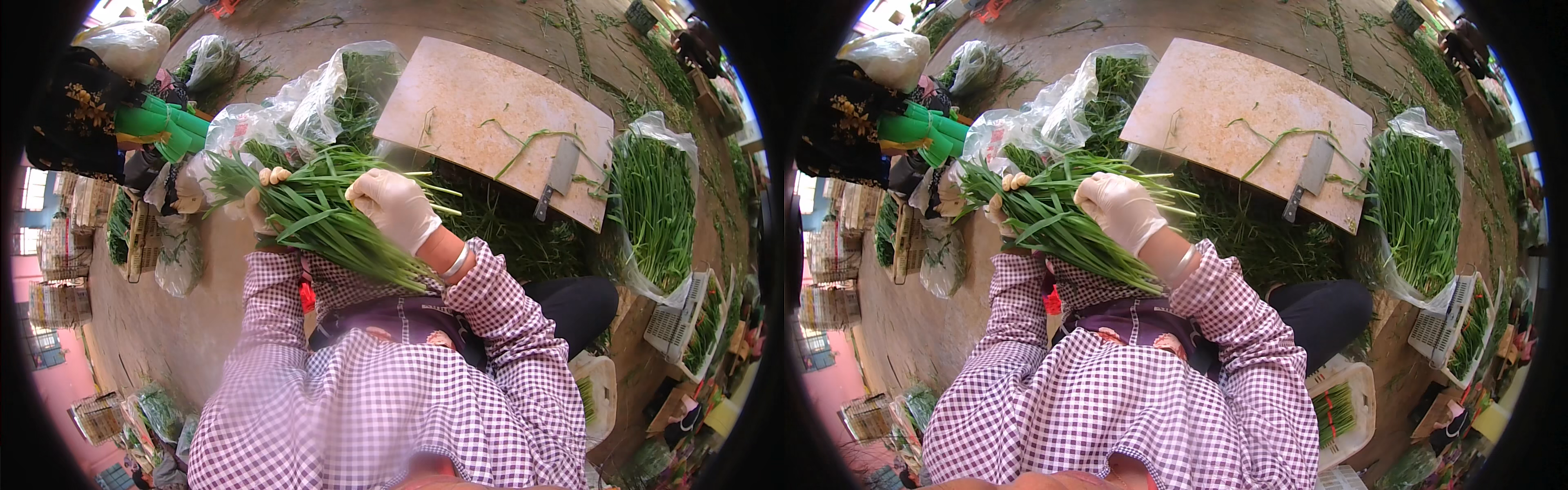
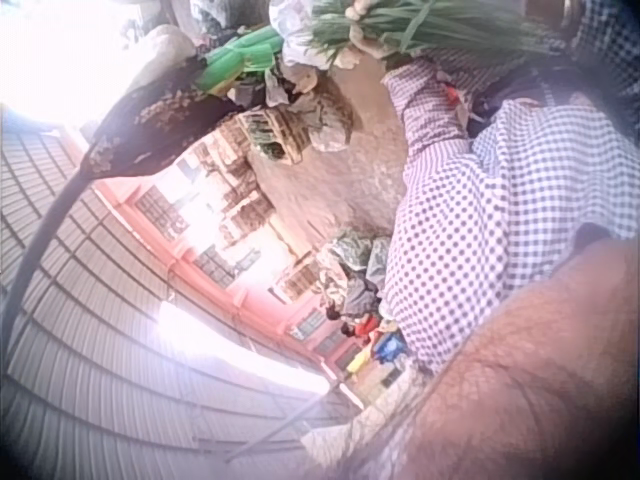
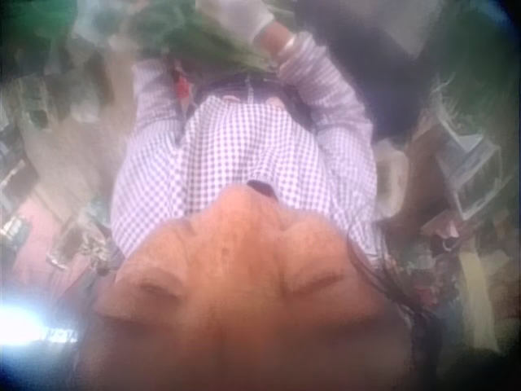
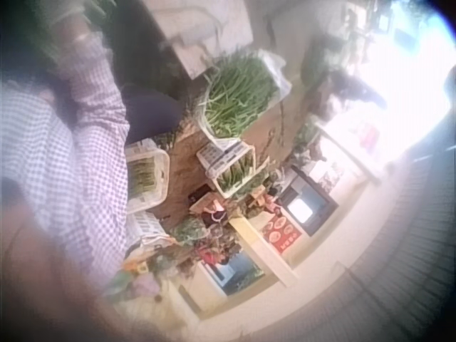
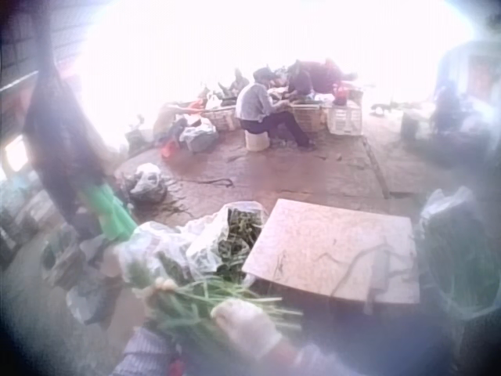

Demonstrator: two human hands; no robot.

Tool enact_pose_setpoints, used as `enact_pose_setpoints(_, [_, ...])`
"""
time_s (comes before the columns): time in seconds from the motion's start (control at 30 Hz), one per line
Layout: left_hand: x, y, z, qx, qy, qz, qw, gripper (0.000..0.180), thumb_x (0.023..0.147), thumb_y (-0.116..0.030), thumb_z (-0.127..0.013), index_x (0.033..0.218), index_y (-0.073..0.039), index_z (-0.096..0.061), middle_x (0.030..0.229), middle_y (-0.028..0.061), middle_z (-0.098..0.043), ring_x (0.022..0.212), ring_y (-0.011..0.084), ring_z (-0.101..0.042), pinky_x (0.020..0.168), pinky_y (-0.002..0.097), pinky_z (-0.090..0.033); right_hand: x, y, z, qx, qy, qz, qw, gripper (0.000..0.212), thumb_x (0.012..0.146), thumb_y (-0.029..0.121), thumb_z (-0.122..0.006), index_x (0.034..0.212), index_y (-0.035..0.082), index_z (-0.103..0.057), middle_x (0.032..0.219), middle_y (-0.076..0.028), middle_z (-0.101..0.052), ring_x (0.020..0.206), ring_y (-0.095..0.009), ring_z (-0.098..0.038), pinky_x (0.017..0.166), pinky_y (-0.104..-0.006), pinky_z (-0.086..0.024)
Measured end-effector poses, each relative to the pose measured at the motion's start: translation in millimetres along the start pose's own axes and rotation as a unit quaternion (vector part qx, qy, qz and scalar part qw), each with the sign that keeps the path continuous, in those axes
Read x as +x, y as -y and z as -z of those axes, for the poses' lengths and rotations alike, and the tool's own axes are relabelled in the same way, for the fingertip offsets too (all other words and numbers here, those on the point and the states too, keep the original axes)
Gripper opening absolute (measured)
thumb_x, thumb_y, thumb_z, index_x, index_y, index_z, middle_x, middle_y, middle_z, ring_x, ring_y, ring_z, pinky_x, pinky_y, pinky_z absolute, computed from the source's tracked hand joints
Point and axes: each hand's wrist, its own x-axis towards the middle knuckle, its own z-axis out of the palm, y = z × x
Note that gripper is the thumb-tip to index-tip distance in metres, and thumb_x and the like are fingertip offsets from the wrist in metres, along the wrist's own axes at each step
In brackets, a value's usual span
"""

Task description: The person bundles scallions by hand, secures them with a tie, and places them into a plastic crate before gathering more scallions from a large bag to continue sorting.

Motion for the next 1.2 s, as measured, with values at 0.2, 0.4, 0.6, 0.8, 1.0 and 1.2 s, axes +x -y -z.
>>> enact_pose_setpoints(0.2, [1.7, -0.8, -12.9, 0.054, 0.040, -0.001, 0.998, 0.028, 0.079, -0.021, -0.068, 0.091, -0.012, -0.044, 0.094, 0.0019, -0.045, 0.102, 0.0180, -0.046, 0.101, 0.0337, -0.035, -4.4, -4.9, -4.5, 0.267, 0.045, -0.153, 0.950, 0.003, 0.086, 0.000, -0.060, 0.086, 0.002, -0.061, 0.082, -0.007, -0.065, 0.070, -0.012, -0.060, 0.065, -0.0244, -0.050])
enact_pose_setpoints(0.4, [0.9, -4.4, -1.2, 0.034, 0.030, -0.008, 0.999, 0.026, 0.080, -0.019, -0.067, 0.091, -0.012, -0.044, 0.093, 0.0014, -0.044, 0.101, 0.0180, -0.046, 0.100, 0.0340, -0.035, 1.9, -8.0, 14.9, 0.468, 0.087, -0.230, 0.849, 0.003, 0.089, 0.001, -0.058, 0.092, 0.001, -0.059, 0.086, -0.009, -0.066, 0.074, -0.014, -0.064, 0.067, -0.0241, -0.053])
enact_pose_setpoints(0.6, [0.7, -2.6, 1.4, -0.020, 0.002, 0.000, 1.000, 0.027, 0.078, -0.018, -0.068, 0.089, -0.012, -0.044, 0.090, 0.0005, -0.043, 0.096, 0.0170, -0.046, 0.098, 0.0336, -0.036, -7.3, -4.7, 27.3, 0.518, 0.054, -0.226, 0.823, 0.004, 0.088, 0.003, -0.060, 0.092, 0.002, -0.058, 0.089, -0.010, -0.065, 0.080, -0.017, -0.064, 0.072, -0.0264, -0.053])
enact_pose_setpoints(0.8, [5.7, 2.8, -2.0, -0.084, 0.038, -0.016, 0.996, 0.027, 0.078, -0.017, -0.069, 0.086, -0.012, -0.043, 0.087, -0.0001, -0.042, 0.093, 0.0156, -0.045, 0.095, 0.0311, -0.037, -3.9, 7.1, 34.4, 0.524, 0.043, -0.177, 0.832, 0.003, 0.088, 0.001, -0.059, 0.090, 0.002, -0.058, 0.086, -0.010, -0.065, 0.079, -0.017, -0.064, 0.069, -0.0265, -0.054])
enact_pose_setpoints(1.0, [8.5, 3.6, -6.8, -0.120, 0.014, -0.032, 0.992, 0.025, 0.076, -0.015, -0.067, 0.083, -0.010, -0.043, 0.082, 0.0010, -0.041, 0.085, 0.0161, -0.046, 0.089, 0.0297, -0.039, 0.9, 20.2, 63.9, 0.502, 0.028, -0.137, 0.853, 0.007, 0.088, -0.002, -0.059, 0.093, 0.001, -0.056, 0.093, -0.013, -0.066, 0.083, -0.018, -0.065, 0.075, -0.0278, -0.055])
enact_pose_setpoints(1.2, [11.2, 1.6, 6.1, -0.045, 0.003, -0.027, 0.999, 0.026, 0.076, -0.016, -0.069, 0.083, -0.009, -0.044, 0.083, 0.0020, -0.043, 0.086, 0.0168, -0.045, 0.090, 0.0303, -0.038, -3.5, 13.0, 66.7, 0.406, 0.005, -0.155, 0.901, 0.012, 0.087, -0.004, -0.060, 0.099, -0.002, -0.060, 0.101, -0.012, -0.065, 0.091, -0.016, -0.064, 0.083, -0.0264, -0.053])
